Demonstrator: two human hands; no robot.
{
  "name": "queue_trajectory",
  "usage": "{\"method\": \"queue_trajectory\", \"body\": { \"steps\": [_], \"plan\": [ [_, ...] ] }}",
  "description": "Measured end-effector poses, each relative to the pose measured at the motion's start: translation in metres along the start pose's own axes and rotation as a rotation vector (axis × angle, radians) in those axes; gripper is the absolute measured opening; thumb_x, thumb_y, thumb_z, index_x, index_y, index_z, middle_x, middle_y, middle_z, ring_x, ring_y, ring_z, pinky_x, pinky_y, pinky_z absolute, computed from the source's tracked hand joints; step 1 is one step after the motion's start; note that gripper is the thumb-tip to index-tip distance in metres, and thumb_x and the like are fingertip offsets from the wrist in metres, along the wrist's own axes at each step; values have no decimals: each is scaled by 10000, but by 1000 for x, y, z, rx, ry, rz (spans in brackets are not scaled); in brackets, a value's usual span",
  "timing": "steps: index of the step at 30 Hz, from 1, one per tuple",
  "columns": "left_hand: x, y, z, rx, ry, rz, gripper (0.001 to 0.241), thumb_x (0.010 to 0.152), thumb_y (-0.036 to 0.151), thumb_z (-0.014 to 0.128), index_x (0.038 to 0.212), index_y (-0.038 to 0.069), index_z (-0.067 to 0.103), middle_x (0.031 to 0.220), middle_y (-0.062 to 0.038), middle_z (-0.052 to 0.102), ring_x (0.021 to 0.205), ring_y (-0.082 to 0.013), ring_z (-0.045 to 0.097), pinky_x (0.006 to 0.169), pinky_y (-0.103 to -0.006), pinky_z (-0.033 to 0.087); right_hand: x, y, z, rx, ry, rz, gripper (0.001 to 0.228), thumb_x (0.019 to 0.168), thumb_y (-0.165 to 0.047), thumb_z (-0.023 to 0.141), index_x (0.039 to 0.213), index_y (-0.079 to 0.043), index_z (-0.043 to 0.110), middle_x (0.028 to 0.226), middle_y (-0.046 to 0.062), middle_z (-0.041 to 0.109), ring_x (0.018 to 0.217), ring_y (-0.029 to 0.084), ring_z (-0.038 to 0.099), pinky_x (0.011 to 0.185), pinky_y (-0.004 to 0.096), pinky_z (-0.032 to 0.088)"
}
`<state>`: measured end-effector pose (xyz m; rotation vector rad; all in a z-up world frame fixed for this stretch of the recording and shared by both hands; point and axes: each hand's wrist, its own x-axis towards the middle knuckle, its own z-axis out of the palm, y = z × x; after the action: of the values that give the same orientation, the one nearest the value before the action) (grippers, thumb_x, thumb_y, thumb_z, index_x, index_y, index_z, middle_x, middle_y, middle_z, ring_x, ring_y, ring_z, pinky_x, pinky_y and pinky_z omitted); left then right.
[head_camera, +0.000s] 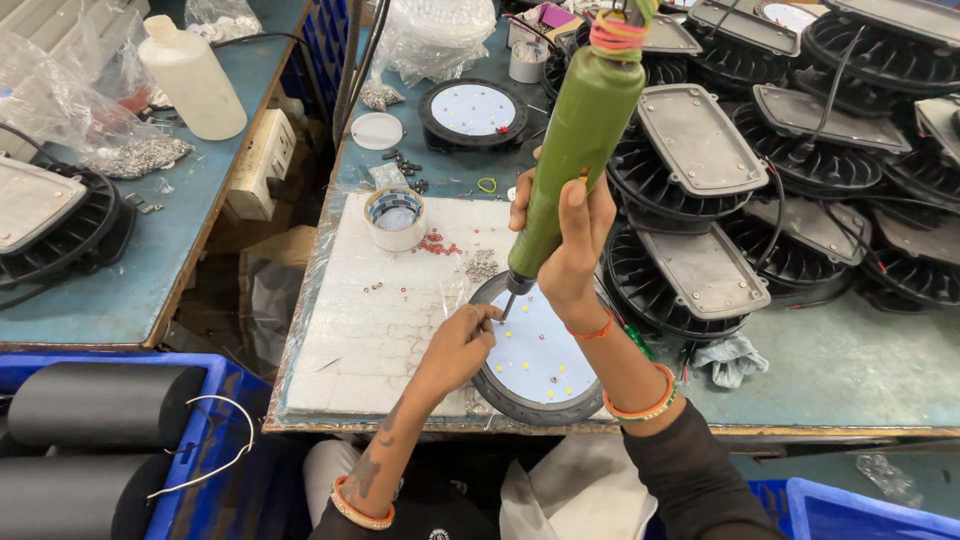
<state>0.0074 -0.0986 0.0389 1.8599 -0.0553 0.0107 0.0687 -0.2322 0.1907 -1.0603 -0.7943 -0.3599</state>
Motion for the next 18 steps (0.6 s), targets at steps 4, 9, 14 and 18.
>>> {"method": "queue_trajectory", "body": {
  "steps": [4, 9, 14, 18],
  "plan": [
    [3, 2, 2, 226, 15, 43, 378, 833, 87, 538, 1169, 13, 694, 899, -92, 606, 808, -222, 605, 766, -348, 493, -2, 5, -3, -5, 1, 5, 608, 1104, -528, 506, 1308, 45, 494, 923, 145, 584, 706, 150, 568, 675, 286, 493],
    [4, 1, 2, 261, -8, 50, 390, 838, 87, 537, 1194, 24, 684, 943, -110, 620, 850, -255, 629, 793, -369, 507, -4, 9, -5, -4, 1, 11, 606, 1102, -528, 501, 1304, 43, 500, 916, 145, 586, 735, 159, 574, 670, 287, 497],
    [-1, 7, 2, 271, -3, 29, 404, 826, 78, 557, 1210, 33, 672, 957, -107, 618, 841, -258, 645, 787, -372, 522, -5, 11, -5, -3, 5, 8, 613, 1101, -536, 500, 1305, 42, 493, 911, 148, 584, 732, 164, 568, 664, 292, 494],
    [-8, 13, 3, 254, 28, 68, 449, 794, 31, 551, 1227, 47, 667, 989, -101, 624, 832, -263, 657, 766, -374, 538, -7, 13, -4, 2, 24, -11, 669, 1086, -595, 478, 1283, 44, 498, 883, 147, 580, 697, 168, 563, 638, 294, 483]
  ]
}}
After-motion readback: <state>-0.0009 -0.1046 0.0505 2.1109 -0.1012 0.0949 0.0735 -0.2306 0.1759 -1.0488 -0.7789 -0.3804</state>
